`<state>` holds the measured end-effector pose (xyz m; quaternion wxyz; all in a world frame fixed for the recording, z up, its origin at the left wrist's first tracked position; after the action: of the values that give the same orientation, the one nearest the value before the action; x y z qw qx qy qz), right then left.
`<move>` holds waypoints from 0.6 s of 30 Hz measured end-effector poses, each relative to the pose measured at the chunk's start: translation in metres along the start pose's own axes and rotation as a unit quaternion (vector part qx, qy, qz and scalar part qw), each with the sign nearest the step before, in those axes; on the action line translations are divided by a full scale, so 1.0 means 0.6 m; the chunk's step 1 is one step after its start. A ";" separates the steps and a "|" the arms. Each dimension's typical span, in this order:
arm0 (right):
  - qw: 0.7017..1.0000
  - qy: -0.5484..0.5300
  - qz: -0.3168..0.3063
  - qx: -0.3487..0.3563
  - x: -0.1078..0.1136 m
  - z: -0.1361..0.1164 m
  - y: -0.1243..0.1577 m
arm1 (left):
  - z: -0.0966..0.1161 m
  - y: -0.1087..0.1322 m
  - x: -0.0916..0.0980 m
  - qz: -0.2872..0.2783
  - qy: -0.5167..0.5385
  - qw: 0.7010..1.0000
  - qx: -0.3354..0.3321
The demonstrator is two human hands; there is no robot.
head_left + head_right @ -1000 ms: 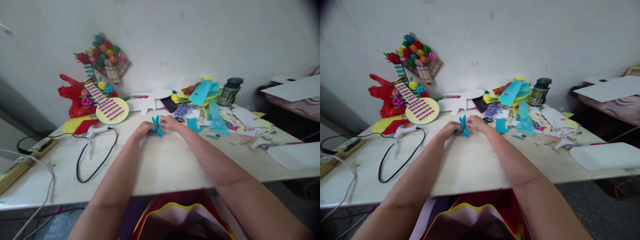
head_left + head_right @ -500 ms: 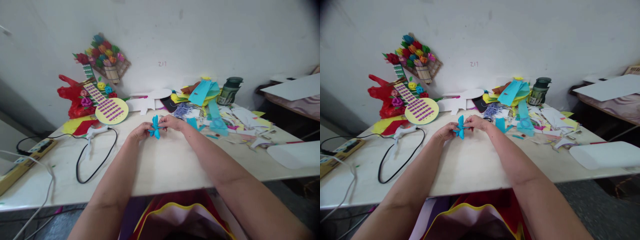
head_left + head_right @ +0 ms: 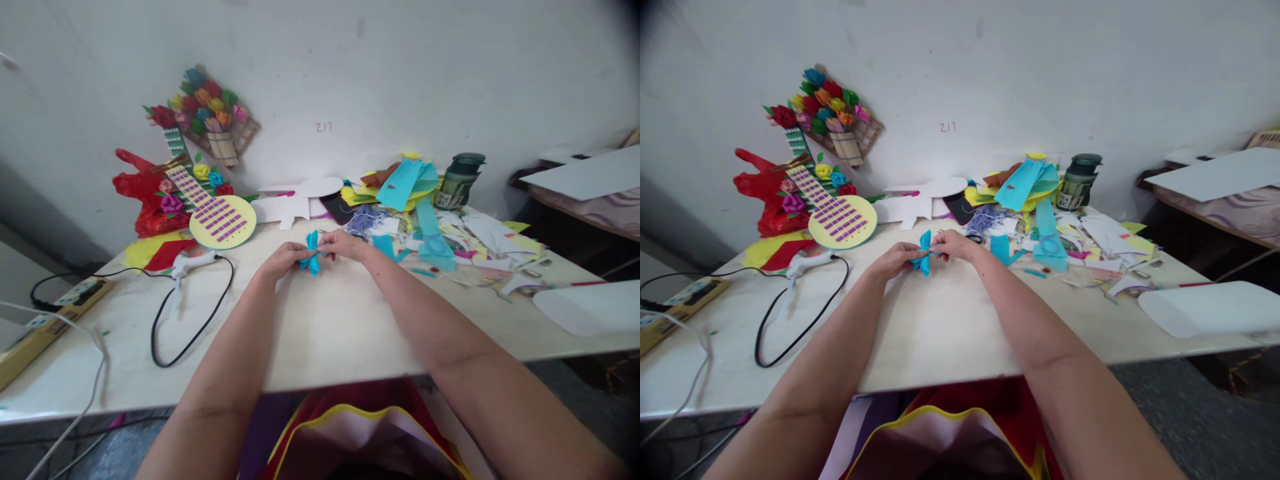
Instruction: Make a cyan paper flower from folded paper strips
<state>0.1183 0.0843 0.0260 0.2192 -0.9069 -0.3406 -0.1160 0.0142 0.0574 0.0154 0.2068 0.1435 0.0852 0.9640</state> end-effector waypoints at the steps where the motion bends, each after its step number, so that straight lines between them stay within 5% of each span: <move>1: 1.000 -0.009 -0.002 -0.005 0.000 0.001 0.001 | 0.000 0.000 0.000 0.002 0.002 1.000 0.000; 18: 0.996 0.072 -0.041 -0.038 -0.008 -0.004 0.004 | -0.011 -0.011 0.011 0.038 0.042 0.998 -0.009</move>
<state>0.1164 0.0788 0.0256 0.2031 -0.8891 -0.3566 -0.2027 0.0088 0.0653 0.0093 0.1679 0.1040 0.0794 0.9771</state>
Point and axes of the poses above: each hand's wrist, its own y-axis away from the middle knuckle, its own x-axis out of the back of the hand, z = x × y, the point moved 8 cm from there along -y, towards the middle knuckle, and after that the axes turned 11 degrees about x, right-handed, at the moved point
